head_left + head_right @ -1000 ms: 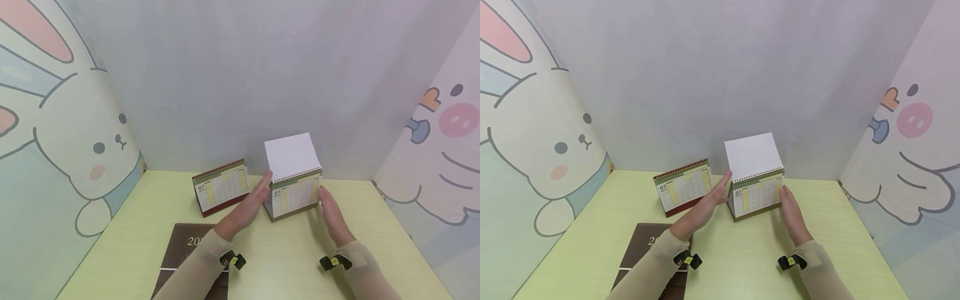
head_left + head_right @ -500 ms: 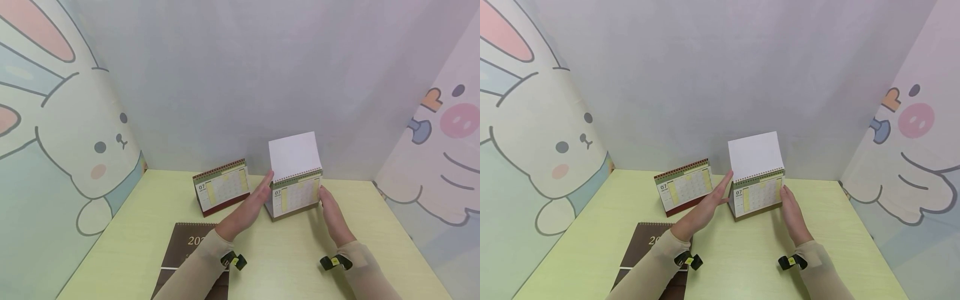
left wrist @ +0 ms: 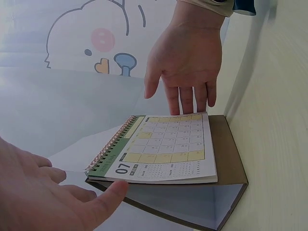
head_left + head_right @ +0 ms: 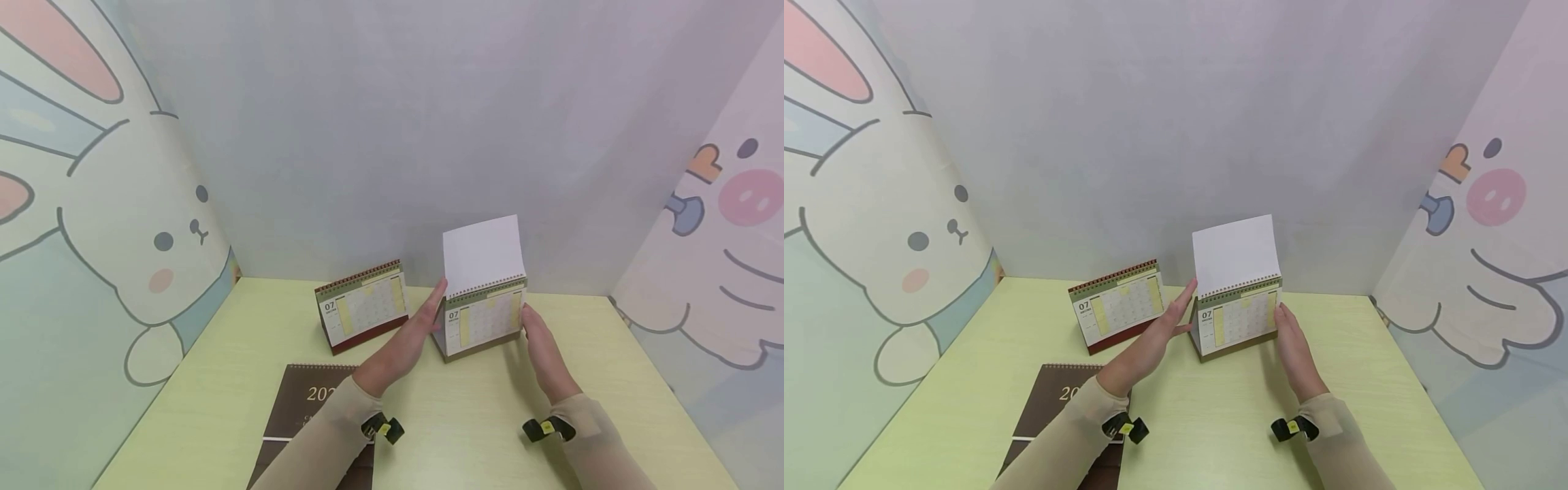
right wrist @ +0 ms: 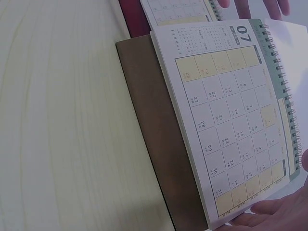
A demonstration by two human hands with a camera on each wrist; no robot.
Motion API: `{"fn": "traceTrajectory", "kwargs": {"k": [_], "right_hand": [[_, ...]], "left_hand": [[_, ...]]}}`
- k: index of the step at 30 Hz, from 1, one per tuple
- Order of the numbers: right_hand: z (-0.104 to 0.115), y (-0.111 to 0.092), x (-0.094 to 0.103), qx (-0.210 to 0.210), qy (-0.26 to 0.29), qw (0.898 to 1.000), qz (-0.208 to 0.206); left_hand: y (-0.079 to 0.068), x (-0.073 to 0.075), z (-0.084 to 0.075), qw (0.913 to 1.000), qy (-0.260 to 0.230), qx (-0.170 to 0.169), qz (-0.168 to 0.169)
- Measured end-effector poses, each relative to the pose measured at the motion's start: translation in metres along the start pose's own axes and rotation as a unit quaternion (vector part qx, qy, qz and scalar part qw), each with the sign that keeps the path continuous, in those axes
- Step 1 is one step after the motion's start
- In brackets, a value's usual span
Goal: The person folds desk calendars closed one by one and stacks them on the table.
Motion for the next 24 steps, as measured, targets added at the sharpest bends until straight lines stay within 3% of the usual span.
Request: {"fn": "traceTrajectory", "kwargs": {"k": [8, 24], "right_hand": [[0.0004, 0.0011, 0.0004, -0.002, 0.005, 1.0, 0.001], [0.0006, -0.0006, 0.0008, -0.003, -0.003, 1.0, 0.003]], "left_hand": [[-0.0012, -0.0002, -0.0014, 0.9999, -0.009, 0.003, 0.007], [-0.002, -0.0051, -0.0064, 0.9994, 0.003, -0.031, 0.012]]}}
Point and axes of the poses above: each hand's wrist, its own y-axis towards the middle knuckle, its own x-axis out of the back of the hand, z = x × y, the point moved 8 cm from there along y, towards the middle knuckle, and after that the axes turned 1 degree about -x, right-handed, at the moved point
